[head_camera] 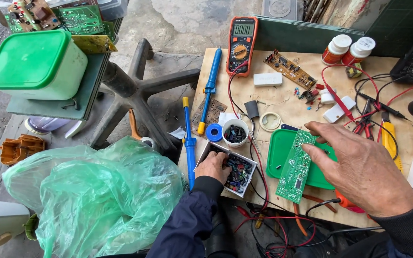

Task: Sorting and inspecting small electronic components from a container and placing them on a circuit board at a repair bench.

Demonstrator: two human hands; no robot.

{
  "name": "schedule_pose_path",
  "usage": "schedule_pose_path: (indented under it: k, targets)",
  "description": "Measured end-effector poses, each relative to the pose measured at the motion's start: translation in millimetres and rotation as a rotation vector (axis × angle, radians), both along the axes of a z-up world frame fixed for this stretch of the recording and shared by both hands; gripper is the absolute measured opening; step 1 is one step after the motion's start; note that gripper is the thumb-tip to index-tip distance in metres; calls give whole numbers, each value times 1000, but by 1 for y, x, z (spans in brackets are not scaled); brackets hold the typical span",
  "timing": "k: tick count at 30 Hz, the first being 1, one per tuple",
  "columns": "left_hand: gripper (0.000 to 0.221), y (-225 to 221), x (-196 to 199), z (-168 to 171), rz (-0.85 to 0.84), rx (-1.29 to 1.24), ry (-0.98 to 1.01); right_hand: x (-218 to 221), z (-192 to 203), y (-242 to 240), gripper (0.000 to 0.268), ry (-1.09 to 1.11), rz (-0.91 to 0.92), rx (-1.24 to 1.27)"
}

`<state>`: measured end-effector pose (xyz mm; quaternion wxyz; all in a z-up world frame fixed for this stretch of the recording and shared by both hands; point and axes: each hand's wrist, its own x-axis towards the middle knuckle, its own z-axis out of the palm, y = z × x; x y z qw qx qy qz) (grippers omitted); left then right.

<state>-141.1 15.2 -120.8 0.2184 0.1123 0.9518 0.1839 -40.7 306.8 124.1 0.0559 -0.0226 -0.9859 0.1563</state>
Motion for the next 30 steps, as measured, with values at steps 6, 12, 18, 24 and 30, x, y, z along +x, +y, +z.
schedule_pose_path:
  k: [6,12,18,24,30]
  targets:
    - [25,5,9,5,11,-3,128,1,-3,-1,48,44,43,54]
    - [28,3,11,-5,-18,36,178,2,-12,2,51,1,45,137]
    - [35,6,9,4,-87,1,132,0,-7,-6,53,-103,-19,188]
    - [25,7,9,-6,-87,-19,176,1,-14,-5,53,-111,-32,218]
    - [22,-1,11,-13,-94,69,348,0,-14,-8,53,-229,-78,239]
